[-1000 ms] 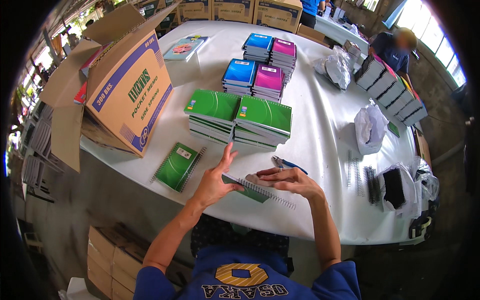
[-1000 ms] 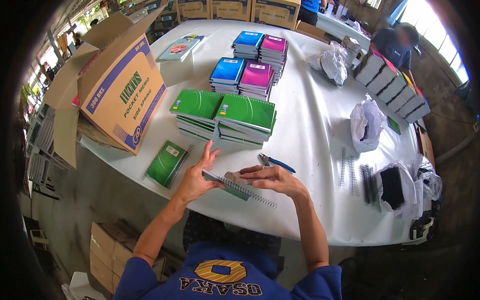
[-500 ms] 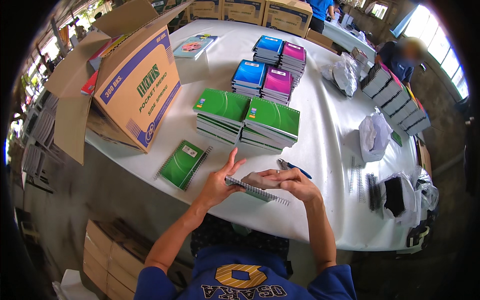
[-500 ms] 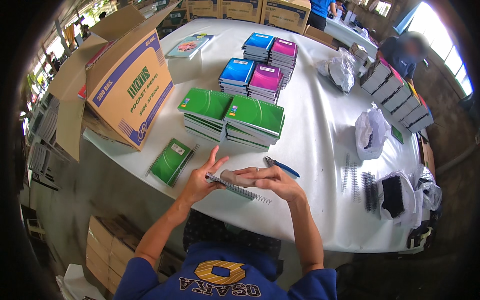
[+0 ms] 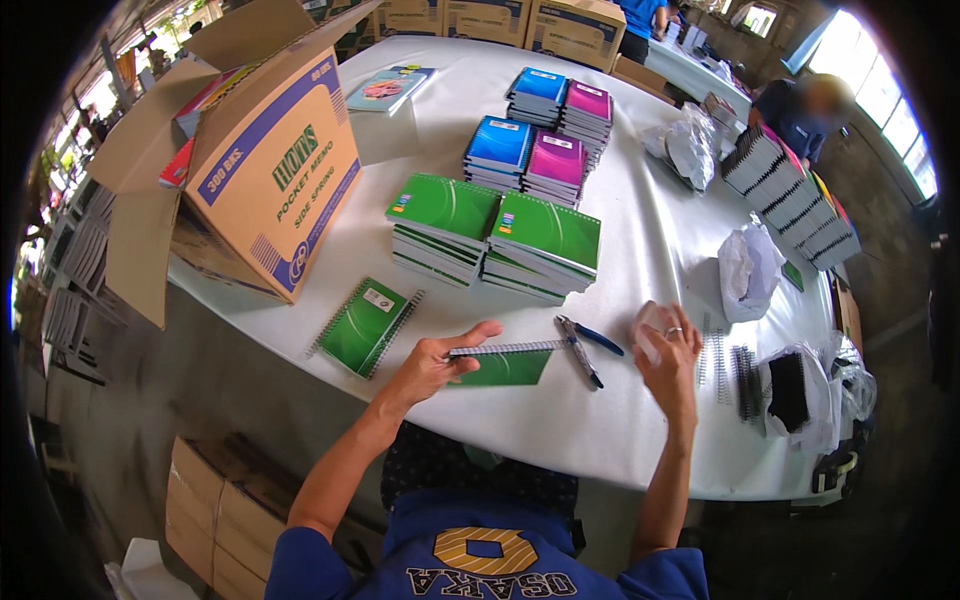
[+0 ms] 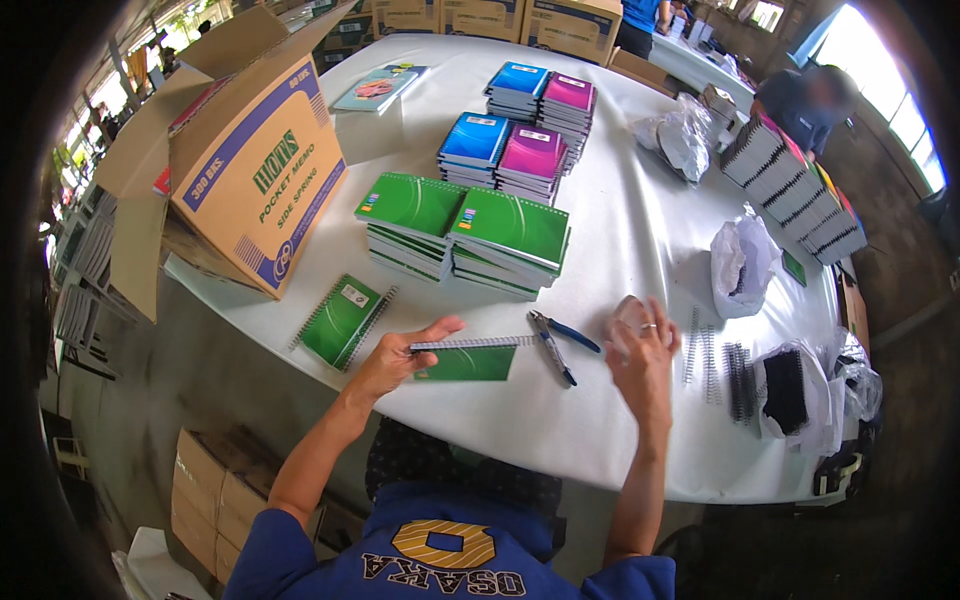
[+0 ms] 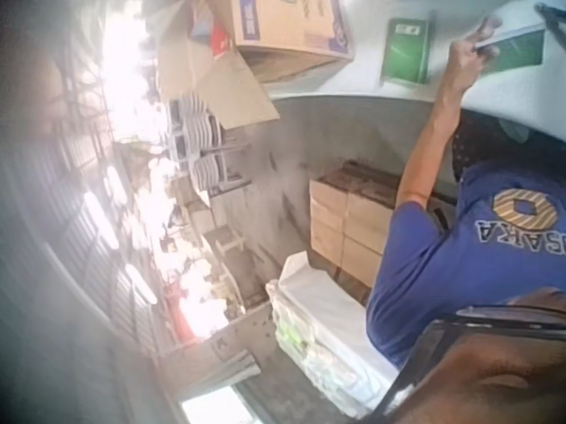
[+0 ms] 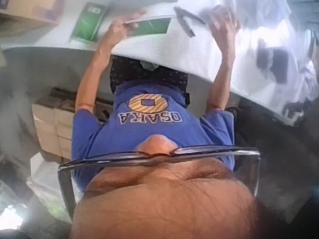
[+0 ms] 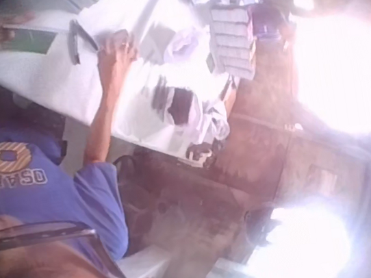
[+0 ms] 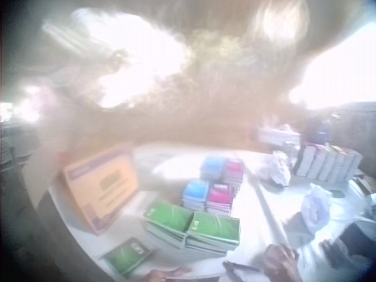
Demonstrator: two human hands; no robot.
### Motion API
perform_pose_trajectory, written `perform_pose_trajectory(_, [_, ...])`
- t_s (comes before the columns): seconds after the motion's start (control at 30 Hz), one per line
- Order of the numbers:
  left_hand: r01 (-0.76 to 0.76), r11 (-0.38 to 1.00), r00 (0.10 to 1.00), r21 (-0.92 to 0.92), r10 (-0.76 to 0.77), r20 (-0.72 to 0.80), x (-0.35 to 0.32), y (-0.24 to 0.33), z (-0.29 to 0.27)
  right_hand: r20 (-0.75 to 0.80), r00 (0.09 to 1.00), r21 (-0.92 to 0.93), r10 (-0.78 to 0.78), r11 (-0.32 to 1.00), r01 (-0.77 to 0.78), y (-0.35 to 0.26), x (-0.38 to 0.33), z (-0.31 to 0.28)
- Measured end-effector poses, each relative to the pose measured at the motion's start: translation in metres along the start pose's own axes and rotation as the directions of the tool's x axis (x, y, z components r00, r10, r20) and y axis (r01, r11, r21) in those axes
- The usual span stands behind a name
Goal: The person organizes stacks of small notebooks by hand on a table and then places them into a cardboard box. The person uses a small tool to cut and secure spiral bindings on some of the notebooks before adding them to the collection.
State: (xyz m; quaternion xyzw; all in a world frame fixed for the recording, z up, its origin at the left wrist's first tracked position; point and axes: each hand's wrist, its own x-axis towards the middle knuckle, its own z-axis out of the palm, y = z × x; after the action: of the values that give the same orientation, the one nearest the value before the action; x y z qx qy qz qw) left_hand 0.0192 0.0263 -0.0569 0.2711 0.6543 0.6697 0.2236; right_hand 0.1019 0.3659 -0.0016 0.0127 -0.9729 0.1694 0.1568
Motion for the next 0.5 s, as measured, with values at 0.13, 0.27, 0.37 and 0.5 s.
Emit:
perform_pose_trajectory(0.13, [-0.165, 0.966, 0.952, 0.2, 0.209, -0.224, -0.013, 0.006, 0.007, -0.041, 0.995, 0.094, -0.092, 0.991, 0.096, -0.036, -0.015, 0.055])
perform_pose_trajectory(0.27, [-0.195, 0.734, 0.821, 0.65, 0.485, -0.301, -0.016, 0.021, 0.013, -0.101, 0.979, -0.304, -0.176, 0.942, 0.138, -0.029, -0.02, 0.089])
perform_pose_trajectory(0.37, [-0.061, 0.24, 0.833, 0.969, 0.547, -0.083, -0.02, 0.01, 0.021, -0.172, 0.973, -0.106, -0.151, 0.985, 0.134, -0.046, -0.02, 0.077])
perform_pose_trajectory(0.5, [-0.013, 0.304, 0.874, 0.953, 0.467, -0.137, -0.028, -0.016, 0.035, -0.072, 0.963, 0.143, -0.259, 0.953, 0.267, -0.08, -0.03, 0.06])
